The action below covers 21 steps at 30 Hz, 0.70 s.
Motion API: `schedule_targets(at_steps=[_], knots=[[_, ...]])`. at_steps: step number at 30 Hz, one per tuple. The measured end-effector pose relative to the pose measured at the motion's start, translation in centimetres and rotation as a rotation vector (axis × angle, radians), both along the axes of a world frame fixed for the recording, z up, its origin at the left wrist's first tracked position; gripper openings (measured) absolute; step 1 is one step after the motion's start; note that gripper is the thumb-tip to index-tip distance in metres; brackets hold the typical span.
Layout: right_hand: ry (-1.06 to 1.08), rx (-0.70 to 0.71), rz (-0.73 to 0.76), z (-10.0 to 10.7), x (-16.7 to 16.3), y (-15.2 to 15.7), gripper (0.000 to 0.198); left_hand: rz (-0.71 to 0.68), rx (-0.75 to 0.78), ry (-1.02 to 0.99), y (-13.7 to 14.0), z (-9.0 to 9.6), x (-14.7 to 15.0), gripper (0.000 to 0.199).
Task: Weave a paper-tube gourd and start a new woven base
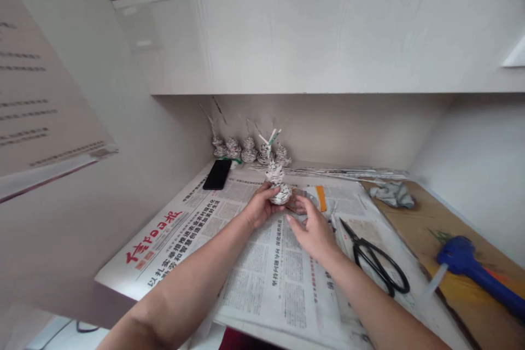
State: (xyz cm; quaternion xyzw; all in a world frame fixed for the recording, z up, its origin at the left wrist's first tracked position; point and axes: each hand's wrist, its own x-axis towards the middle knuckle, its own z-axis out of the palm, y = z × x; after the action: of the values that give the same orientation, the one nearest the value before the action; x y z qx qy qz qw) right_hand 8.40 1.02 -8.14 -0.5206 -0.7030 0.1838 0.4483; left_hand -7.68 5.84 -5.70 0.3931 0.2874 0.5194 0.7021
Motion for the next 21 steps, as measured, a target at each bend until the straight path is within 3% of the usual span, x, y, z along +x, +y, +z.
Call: schedule_targets(at_steps=[8, 14, 18, 21], knots=[[-0.025, 0.023, 0.058, -0.14, 0.01, -0.19, 0.037, -0.027, -0.004, -0.058, -0.14, 0.15, -0.13, 0.034], [-0.031, 0.022, 0.062, -0.04, 0.03, -0.27, 0.030, 0.059, 0.023, 0.039, -0.33, -0.27, 0.09, 0.060], [0.027, -0.042, 0.038, 0.36, 0.05, -0.24, 0.007, 0.121, 0.126, 0.189, -0.31, -0.69, 0.35, 0.066], [0.109, -0.101, 0.004, 0.51, 0.21, 0.03, 0.012, 0.173, 0.244, 0.234, -0.27, -0.72, 0.52, 0.063]])
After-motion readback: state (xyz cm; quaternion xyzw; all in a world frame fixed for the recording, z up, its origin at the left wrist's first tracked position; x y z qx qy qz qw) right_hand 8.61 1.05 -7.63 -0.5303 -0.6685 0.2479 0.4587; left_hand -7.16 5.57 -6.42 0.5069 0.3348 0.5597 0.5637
